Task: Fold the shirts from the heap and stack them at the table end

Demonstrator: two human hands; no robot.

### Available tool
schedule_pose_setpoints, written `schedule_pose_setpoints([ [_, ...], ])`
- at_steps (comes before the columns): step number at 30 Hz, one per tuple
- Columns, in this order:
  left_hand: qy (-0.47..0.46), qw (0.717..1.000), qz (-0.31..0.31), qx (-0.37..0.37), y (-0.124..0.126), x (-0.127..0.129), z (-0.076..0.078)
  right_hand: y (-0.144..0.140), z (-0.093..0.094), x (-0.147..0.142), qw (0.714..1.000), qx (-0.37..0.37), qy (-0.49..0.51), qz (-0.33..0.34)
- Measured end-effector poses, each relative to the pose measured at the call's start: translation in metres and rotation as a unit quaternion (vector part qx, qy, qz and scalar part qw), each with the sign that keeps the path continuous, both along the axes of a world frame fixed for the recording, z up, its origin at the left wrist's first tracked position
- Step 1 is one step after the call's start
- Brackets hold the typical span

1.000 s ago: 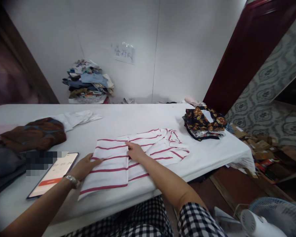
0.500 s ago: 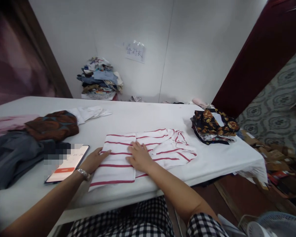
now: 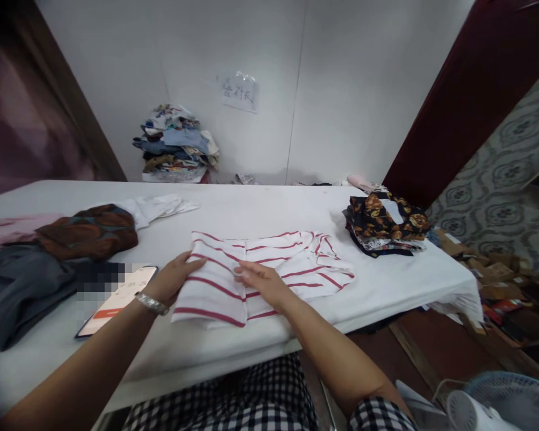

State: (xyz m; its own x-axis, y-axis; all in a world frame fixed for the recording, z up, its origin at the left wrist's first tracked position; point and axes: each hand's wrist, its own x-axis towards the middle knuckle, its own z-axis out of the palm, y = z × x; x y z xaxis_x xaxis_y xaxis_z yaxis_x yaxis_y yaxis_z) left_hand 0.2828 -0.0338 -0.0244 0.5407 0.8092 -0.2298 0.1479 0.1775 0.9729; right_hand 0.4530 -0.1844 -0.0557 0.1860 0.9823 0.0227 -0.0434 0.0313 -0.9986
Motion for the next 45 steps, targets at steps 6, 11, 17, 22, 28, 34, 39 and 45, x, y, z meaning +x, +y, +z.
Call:
schedule_pose_setpoints([
  [6, -0.091, 0.969, -0.229, 0.026, -0.049, 0.077, 0.043, -0.038, 0.011, 0.061, 0.986, -0.059, 0.094, -0.122],
  [11, 0.035, 0.97, -0.152, 0.187, -0.037, 0.088, -0.007, -0.073, -0.009, 0.098, 0.97, -0.102, 0.121, -0.183],
  [17, 0.156, 0.965, -0.066, 0.202, -0.022, 0.074, -0.051, -0.063, -0.012, 0.093, 0.967, -0.134, 0.05, -0.212],
  [22, 0.122, 0.985, -0.091, 0.075, -0.033, 0.072, -0.039, -0.053, -0.003, 0.105, 0.961, -0.038, 0.006, -0.275],
  [28, 0.089, 0.987, -0.116, -0.068, -0.036, 0.073, -0.037, -0.074, -0.021, 0.126, 0.952, -0.129, -0.032, -0.276],
  [34, 0.11, 0.979, -0.152, -0.077, -0.036, 0.101, -0.035, -0.077, -0.025, 0.117, 0.94, -0.105, -0.127, -0.3],
  [39, 0.175, 0.973, -0.096, 0.113, -0.039, 0.117, -0.034, -0.07, -0.037, 0.105, 0.937, -0.085, -0.155, -0.302],
  [45, 0.184, 0.973, -0.079, 0.115, -0.039, 0.101, -0.039, -0.064, -0.049, 0.101, 0.949, -0.099, -0.109, -0.28],
])
